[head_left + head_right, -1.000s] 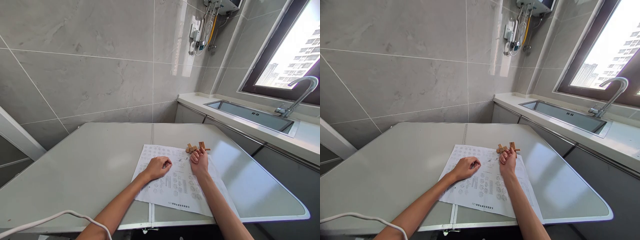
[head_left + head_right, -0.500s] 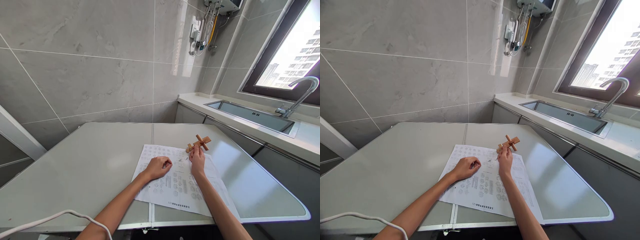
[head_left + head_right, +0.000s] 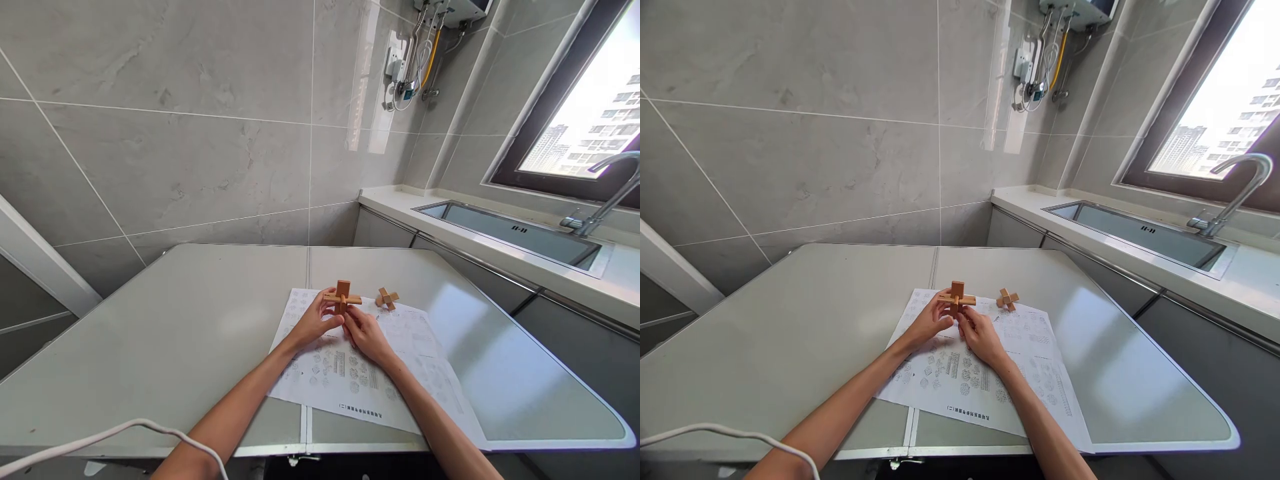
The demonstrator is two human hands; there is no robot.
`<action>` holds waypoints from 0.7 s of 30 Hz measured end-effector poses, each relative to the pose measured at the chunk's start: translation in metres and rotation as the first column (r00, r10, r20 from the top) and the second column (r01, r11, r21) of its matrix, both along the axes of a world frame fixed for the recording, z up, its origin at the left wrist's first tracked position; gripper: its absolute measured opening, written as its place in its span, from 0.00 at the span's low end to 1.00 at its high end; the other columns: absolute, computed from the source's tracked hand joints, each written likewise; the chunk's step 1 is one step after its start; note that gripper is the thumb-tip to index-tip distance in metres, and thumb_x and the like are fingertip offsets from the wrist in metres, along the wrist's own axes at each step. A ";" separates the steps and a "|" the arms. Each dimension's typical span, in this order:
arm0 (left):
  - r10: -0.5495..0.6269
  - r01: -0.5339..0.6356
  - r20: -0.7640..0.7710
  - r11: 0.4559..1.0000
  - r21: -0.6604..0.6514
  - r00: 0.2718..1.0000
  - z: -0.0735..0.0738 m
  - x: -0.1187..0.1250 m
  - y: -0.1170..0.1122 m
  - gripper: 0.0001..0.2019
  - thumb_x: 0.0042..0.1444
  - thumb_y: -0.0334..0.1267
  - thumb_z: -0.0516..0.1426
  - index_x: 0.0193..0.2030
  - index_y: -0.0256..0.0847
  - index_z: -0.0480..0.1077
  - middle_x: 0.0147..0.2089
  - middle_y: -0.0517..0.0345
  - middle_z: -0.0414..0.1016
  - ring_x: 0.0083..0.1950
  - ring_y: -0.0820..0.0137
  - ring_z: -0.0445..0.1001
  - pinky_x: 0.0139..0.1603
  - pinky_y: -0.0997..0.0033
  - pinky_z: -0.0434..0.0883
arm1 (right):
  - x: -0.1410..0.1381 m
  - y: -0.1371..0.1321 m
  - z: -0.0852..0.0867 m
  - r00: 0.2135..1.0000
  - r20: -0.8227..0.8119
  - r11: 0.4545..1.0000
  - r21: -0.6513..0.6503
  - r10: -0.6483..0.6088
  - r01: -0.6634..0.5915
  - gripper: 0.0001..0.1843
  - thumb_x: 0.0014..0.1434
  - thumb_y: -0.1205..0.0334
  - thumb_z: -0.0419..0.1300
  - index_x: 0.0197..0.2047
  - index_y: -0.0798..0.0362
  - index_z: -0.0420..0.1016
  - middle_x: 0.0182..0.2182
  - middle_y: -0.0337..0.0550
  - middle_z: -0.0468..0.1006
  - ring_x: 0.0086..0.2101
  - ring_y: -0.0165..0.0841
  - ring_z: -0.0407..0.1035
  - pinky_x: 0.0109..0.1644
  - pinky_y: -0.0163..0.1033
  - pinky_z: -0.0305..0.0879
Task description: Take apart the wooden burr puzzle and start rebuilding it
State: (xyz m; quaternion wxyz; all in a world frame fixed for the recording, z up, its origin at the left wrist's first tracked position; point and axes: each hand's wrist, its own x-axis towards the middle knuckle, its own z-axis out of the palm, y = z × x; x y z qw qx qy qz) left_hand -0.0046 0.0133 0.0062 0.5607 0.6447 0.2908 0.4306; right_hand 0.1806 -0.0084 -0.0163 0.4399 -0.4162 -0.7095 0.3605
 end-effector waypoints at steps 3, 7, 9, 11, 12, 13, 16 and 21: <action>-0.036 0.038 0.043 0.999 -0.032 0.998 0.006 0.000 -0.004 0.41 0.50 0.54 0.73 0.68 0.45 0.65 0.67 0.40 0.71 0.66 0.50 0.73 0.66 0.48 0.69 | 0.000 -0.002 0.001 0.997 0.058 0.998 -0.008 0.056 -0.056 0.22 0.73 0.48 0.50 0.28 0.47 0.64 0.19 0.36 0.71 0.20 0.33 0.63 0.29 0.38 0.59; 0.059 -0.058 0.007 0.997 -0.042 0.998 0.009 0.000 -0.008 0.39 0.49 0.46 0.75 0.66 0.43 0.68 0.62 0.42 0.76 0.65 0.51 0.75 0.67 0.48 0.68 | 0.001 -0.003 0.004 0.997 -0.011 0.995 -0.069 0.075 -0.076 0.21 0.71 0.45 0.53 0.31 0.49 0.70 0.18 0.35 0.70 0.20 0.32 0.63 0.29 0.38 0.59; 0.115 -0.115 -0.029 0.993 -0.022 0.993 0.009 0.000 -0.009 0.39 0.48 0.46 0.75 0.66 0.42 0.68 0.60 0.44 0.78 0.64 0.51 0.75 0.68 0.49 0.67 | 0.003 -0.003 0.006 0.985 -0.152 0.985 -0.137 0.079 -0.100 0.20 0.72 0.45 0.51 0.37 0.49 0.72 0.20 0.34 0.71 0.20 0.31 0.64 0.28 0.37 0.60; 0.141 -0.141 -0.056 0.990 0.006 0.988 0.009 -0.001 -0.009 0.38 0.49 0.46 0.75 0.65 0.42 0.69 0.59 0.45 0.78 0.63 0.52 0.75 0.68 0.51 0.67 | 0.005 -0.002 0.008 0.950 -0.302 0.969 -0.200 0.079 -0.144 0.20 0.72 0.44 0.49 0.39 0.49 0.72 0.22 0.34 0.71 0.19 0.31 0.64 0.26 0.37 0.59; 0.143 -0.142 -0.064 0.990 0.017 0.988 0.009 -0.002 -0.009 0.37 0.49 0.46 0.74 0.64 0.42 0.69 0.60 0.45 0.77 0.63 0.52 0.76 0.68 0.51 0.67 | 0.006 -0.001 0.009 0.930 -0.360 0.961 -0.224 0.073 -0.163 0.21 0.72 0.43 0.49 0.38 0.50 0.72 0.22 0.35 0.71 0.19 0.31 0.64 0.25 0.37 0.59; 0.143 -0.142 -0.074 0.990 0.023 0.987 0.008 -0.002 -0.010 0.37 0.49 0.46 0.74 0.64 0.43 0.69 0.61 0.45 0.77 0.63 0.52 0.75 0.68 0.52 0.68 | 0.007 -0.001 0.009 0.912 -0.405 0.954 -0.244 0.063 -0.175 0.23 0.72 0.42 0.49 0.36 0.50 0.71 0.22 0.36 0.71 0.19 0.31 0.63 0.25 0.37 0.59; 0.160 -0.157 -0.122 0.987 0.034 0.980 0.005 -0.002 -0.010 0.41 0.46 0.45 0.75 0.66 0.44 0.68 0.65 0.45 0.74 0.66 0.52 0.73 0.69 0.52 0.67 | 0.009 0.001 0.008 0.885 -0.466 0.940 -0.300 0.005 -0.163 0.27 0.72 0.38 0.49 0.29 0.50 0.66 0.18 0.35 0.66 0.18 0.29 0.60 0.24 0.37 0.58; 0.158 -0.149 -0.170 0.987 0.062 0.973 0.003 0.001 -0.012 0.44 0.44 0.45 0.76 0.66 0.44 0.65 0.63 0.45 0.74 0.65 0.52 0.74 0.67 0.52 0.70 | 0.009 0.006 0.004 0.867 -0.497 0.915 -0.364 -0.033 -0.173 0.26 0.65 0.39 0.62 0.27 0.49 0.61 0.15 0.29 0.59 0.15 0.25 0.54 0.20 0.34 0.51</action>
